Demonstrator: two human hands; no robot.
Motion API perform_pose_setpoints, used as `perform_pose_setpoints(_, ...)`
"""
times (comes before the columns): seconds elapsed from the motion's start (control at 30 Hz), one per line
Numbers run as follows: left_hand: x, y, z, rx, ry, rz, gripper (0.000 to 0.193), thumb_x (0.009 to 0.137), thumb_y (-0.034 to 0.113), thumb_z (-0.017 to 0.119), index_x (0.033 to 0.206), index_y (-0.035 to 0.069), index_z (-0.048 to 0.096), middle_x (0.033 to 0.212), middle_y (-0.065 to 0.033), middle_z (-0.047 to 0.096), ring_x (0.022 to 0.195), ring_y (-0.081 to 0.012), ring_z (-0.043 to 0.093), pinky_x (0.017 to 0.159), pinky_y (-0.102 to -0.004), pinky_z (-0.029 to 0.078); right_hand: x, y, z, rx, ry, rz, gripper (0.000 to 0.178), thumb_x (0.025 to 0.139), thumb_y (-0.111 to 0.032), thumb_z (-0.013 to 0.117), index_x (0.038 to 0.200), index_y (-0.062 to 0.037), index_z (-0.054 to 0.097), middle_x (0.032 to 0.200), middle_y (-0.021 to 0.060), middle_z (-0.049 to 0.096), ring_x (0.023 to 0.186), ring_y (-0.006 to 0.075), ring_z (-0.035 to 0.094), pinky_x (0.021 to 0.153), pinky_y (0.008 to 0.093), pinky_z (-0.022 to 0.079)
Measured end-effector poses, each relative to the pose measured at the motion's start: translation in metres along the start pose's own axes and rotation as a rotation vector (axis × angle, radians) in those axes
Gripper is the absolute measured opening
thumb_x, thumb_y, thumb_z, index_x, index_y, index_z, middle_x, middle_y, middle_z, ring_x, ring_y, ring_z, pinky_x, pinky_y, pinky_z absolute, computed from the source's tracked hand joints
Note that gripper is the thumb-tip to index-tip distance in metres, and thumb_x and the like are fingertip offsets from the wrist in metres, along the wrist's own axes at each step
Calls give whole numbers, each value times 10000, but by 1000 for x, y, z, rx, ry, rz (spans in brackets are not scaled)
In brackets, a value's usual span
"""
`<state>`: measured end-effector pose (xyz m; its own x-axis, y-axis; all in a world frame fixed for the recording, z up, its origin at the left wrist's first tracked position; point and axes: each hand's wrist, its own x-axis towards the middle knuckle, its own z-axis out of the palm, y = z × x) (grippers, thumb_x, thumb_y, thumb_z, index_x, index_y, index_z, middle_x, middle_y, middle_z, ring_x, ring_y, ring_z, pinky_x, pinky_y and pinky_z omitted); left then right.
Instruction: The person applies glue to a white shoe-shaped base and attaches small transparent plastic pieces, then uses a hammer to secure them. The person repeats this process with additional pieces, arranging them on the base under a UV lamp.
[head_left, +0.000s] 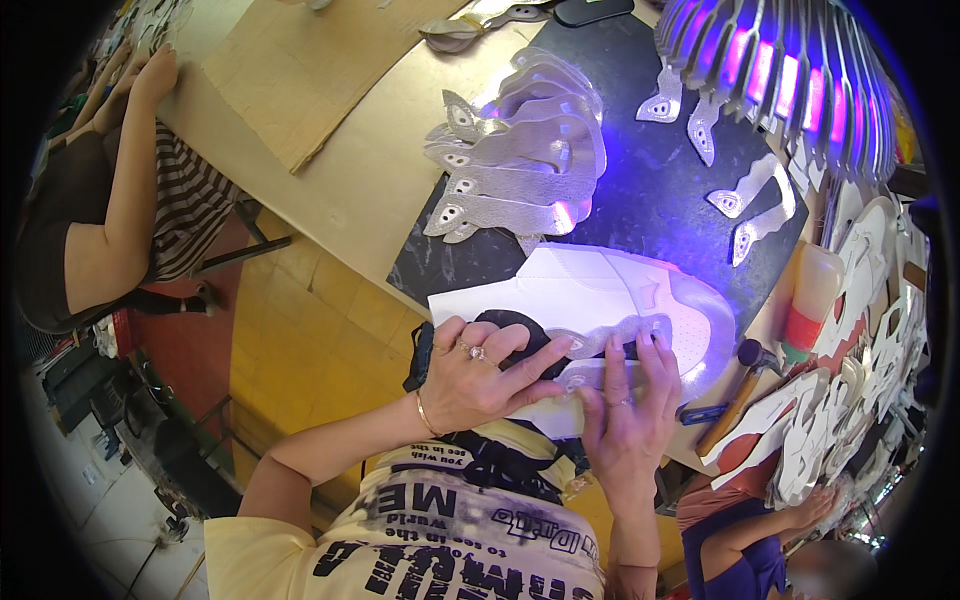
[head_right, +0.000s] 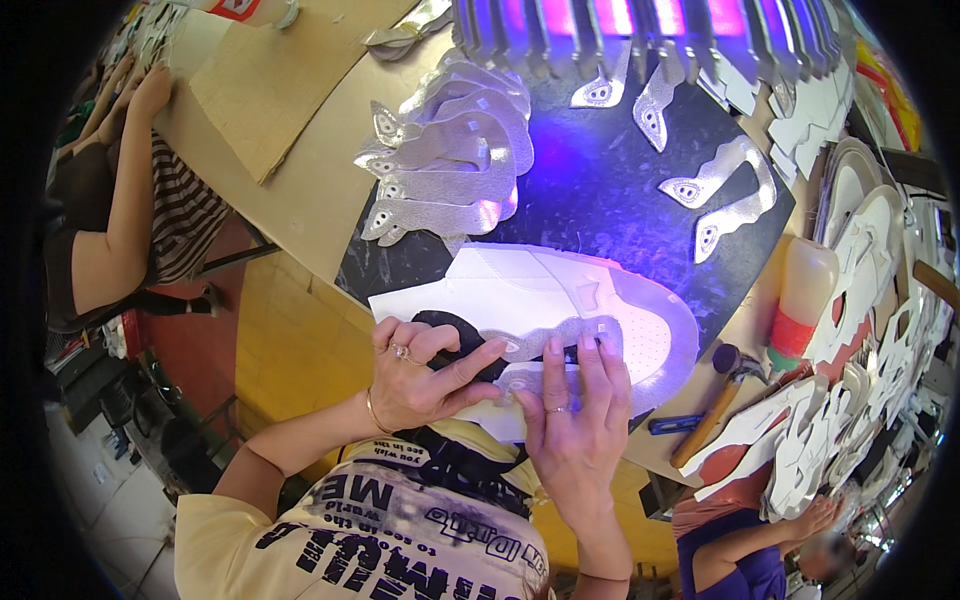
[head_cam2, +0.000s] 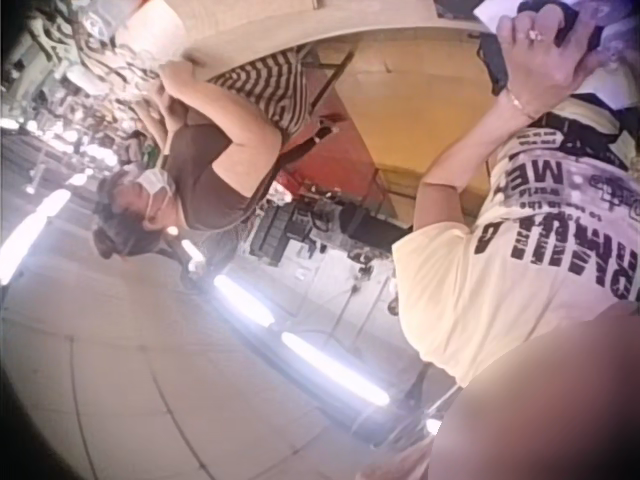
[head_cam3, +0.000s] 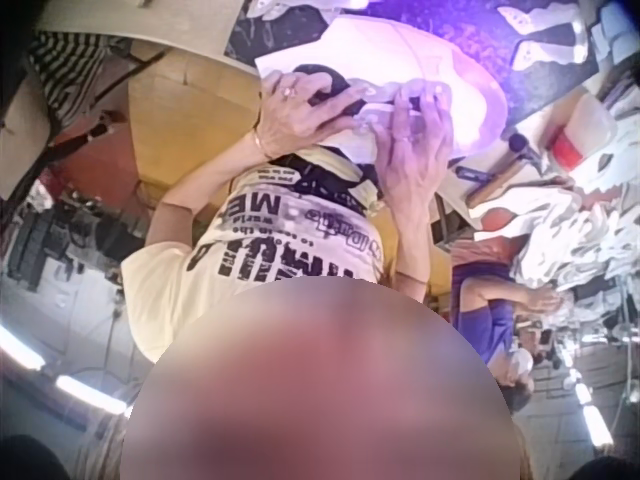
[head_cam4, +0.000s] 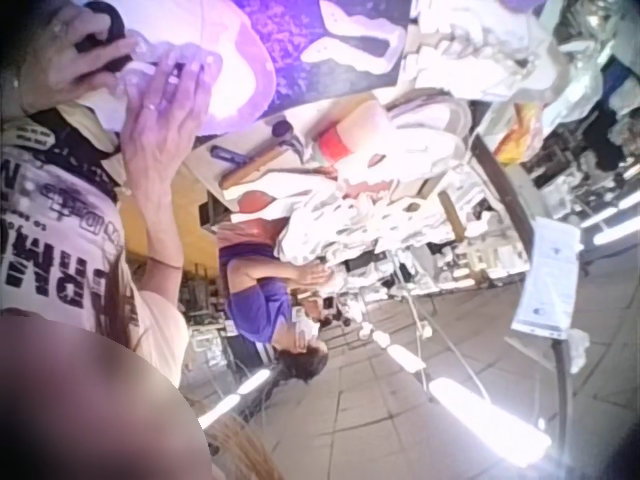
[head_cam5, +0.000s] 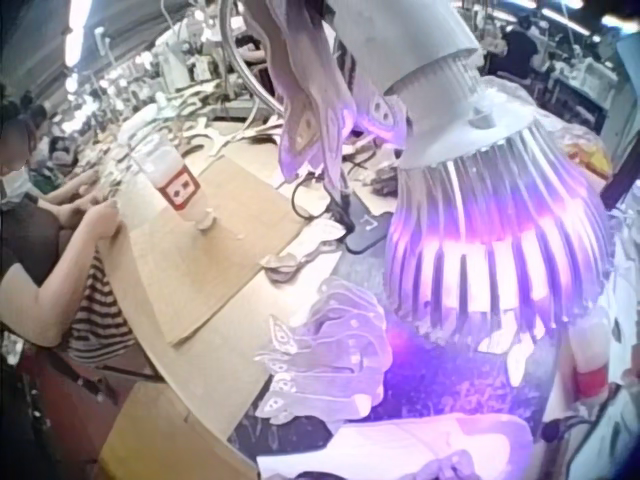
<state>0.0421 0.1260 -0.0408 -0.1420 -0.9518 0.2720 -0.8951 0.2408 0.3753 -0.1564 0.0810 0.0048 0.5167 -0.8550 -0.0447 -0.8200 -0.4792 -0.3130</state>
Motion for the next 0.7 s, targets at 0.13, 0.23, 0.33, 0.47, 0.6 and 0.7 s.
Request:
perform_pose_setpoints(0.13,1,2,0,-6,15,-28,534,785,516,749,1264,284,695,928,32,447,830,-167,427,815,-380,284,-4,-4,2,-76,28,-13,517,931,-324,671,1373,-70,590,1401,186,495,1311,393,461,1070,503,404)
perform_pose_setpoints(0.23,2,4,1,-23,31,-57,503,781,450,775,1246,269,707,917,30,462,823,-166,434,815,-379,287,-8,-7,5,-119,34,-80,514,946,-349,644,1373,-69,585,1416,181,512,1326,354,479,1085,493,388)
perform_pose_setpoints(0.33,4,6,2,-23,51,-73,462,797,391,773,1236,260,712,921,30,487,813,-158,453,805,-374,293,-8,-10,8,-28,-50,-159,514,953,-351,624,1366,-47,579,1432,177,518,1352,337,477,1104,488,371)
perform_pose_setpoints(0.47,4,5,1,-32,32,-76,436,824,366,749,1243,256,702,948,30,505,808,-143,479,788,-367,302,-4,-19,9,-45,-114,-115,517,947,-336,625,1356,-23,570,1444,175,514,1371,345,461,1112,492,367)
perform_pose_setpoints(0.6,2,-5,-2,-105,14,-13,468,818,351,751,1267,237,688,951,22,482,820,-141,478,785,-363,303,0,-22,3,-113,-120,-131,551,927,-355,637,1365,-27,564,1429,177,523,1362,334,471,1110,486,372)
perform_pose_setpoints(0.7,-2,-9,0,-136,38,-15,502,816,345,752,1295,217,671,951,16,466,823,-143,473,785,-355,302,2,-17,2,-69,-71,-182,580,921,-365,636,1383,-27,547,1417,178,530,1356,333,476,1113,486,368)
